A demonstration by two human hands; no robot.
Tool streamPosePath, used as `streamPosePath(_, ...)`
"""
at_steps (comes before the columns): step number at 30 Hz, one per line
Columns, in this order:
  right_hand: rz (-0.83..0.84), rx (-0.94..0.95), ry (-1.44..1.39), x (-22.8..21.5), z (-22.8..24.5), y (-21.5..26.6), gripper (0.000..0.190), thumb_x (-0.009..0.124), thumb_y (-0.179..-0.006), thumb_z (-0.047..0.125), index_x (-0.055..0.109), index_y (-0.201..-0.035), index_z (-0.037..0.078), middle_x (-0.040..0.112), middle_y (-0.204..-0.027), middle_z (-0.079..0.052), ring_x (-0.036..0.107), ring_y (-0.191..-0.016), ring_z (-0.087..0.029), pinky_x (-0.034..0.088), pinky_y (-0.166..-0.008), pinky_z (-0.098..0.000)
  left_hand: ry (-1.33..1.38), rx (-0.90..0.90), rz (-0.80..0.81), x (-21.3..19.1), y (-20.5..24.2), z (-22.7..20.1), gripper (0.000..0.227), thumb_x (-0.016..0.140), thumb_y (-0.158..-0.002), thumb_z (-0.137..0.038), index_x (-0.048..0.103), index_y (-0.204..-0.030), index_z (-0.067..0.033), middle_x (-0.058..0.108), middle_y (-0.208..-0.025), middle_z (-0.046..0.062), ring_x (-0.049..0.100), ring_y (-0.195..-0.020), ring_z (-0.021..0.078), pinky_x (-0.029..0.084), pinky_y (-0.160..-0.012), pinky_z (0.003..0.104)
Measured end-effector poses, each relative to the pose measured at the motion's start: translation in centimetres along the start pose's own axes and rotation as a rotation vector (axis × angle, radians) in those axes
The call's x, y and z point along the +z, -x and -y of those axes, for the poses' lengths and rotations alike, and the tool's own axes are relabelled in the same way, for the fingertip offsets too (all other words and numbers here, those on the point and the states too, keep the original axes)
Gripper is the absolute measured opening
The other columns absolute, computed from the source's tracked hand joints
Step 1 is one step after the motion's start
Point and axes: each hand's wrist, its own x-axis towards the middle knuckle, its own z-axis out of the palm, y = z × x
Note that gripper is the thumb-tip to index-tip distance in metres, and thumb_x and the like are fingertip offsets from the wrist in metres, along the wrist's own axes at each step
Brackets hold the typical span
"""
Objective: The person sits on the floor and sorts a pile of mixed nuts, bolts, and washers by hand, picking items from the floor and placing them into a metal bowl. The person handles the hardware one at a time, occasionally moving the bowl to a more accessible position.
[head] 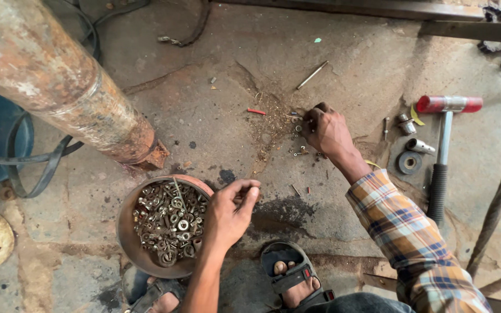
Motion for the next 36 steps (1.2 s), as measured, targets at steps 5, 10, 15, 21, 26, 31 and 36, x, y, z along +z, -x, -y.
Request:
streamPosePath(5,0.032,0.172,0.056,-1.4,1.4,-0.6,0.021,0.076,-0.09,0.02,0.073,-0.087,0.0,0.071,-0.083,-0.018,0.068,-0.066,-0.028,0.059,-0.067,-0.0424,0.441,0.096,0.021,4.0,-3.3,1.2,0.023,0.061,-0.099,-0.028,0.076,-0.111,-0.0147,0.08,-0.095,0.002,0.073,-0.083,0.0106,0.061,-0.075,0.031)
streamPosePath(10,0.134,0.346,-0.386,-3.4,6.3,2.5,0.009,0.072,-0.085,0.012,0.077,-0.089,0.007,0.079,-0.08,-0.007,0.079,-0.071,-0.02,0.066,-0.069,-0.0335,0.877,-0.104,0.096,8.0,-7.3,2.0,0.037,0.047,-0.107,-0.033,0.072,-0.107,-0.0066,0.079,-0.092,0.005,0.075,-0.08,0.0127,0.062,-0.076,0.03)
streamPosePath(15,0.101,0.332,-0.484,-2.6,6.4,3.1,0.014,0.073,-0.093,0.018,0.079,-0.097,0.006,0.081,-0.092,-0.004,0.08,-0.078,-0.018,0.066,-0.065,-0.0339,0.974,-0.232,0.116,10.2,-8.8,3.3,0.034,0.048,-0.106,-0.024,0.071,-0.095,-0.001,0.073,-0.078,0.009,0.067,-0.064,0.0168,0.057,-0.062,0.033)
streamPosePath(21,-0.072,0.106,-0.023,-0.7,3.3,0.9,0.014,0.081,-0.087,0.017,0.083,-0.096,0.007,0.078,-0.097,-0.014,0.073,-0.078,-0.027,0.06,-0.068,-0.0395,0.952,-0.137,0.038,9.1,-7.9,3.3,0.029,0.053,-0.104,-0.023,0.073,-0.095,-0.0039,0.073,-0.079,0.008,0.066,-0.064,0.0142,0.057,-0.06,0.032)
streamPosePath(26,0.216,0.253,-0.398,-0.7,4.2,2.9,0.022,0.08,-0.085,0.025,0.082,-0.099,0.008,0.081,-0.088,-0.009,0.077,-0.071,-0.019,0.061,-0.066,-0.036,1.053,-0.207,0.048,9.0,-8.7,1.9,0.036,0.049,-0.105,-0.031,0.073,-0.096,-0.0063,0.074,-0.08,0.009,0.069,-0.066,0.0149,0.06,-0.066,0.03)
streamPosePath(31,-0.087,0.133,-0.075,0.6,2.7,0.0,0.02,0.079,-0.094,0.023,0.082,-0.102,0.005,0.079,-0.095,-0.013,0.072,-0.066,-0.021,0.06,-0.061,-0.0367,0.971,-0.135,0.067,10.2,-9.2,2.6,0.031,0.055,-0.104,-0.026,0.072,-0.098,-0.001,0.074,-0.082,0.012,0.068,-0.066,0.0178,0.059,-0.063,0.034)
streamPosePath(36,0.014,0.148,0.032,0.6,2.7,-0.6,0.019,0.075,-0.096,0.017,0.081,-0.107,0.003,0.079,-0.09,-0.014,0.07,-0.056,-0.02,0.059,-0.06,-0.0355,1.052,-0.153,0.08,10.1,-8.9,3.2,0.032,0.054,-0.103,-0.027,0.074,-0.1,-0.002,0.074,-0.083,0.01,0.068,-0.068,0.0162,0.059,-0.066,0.032)
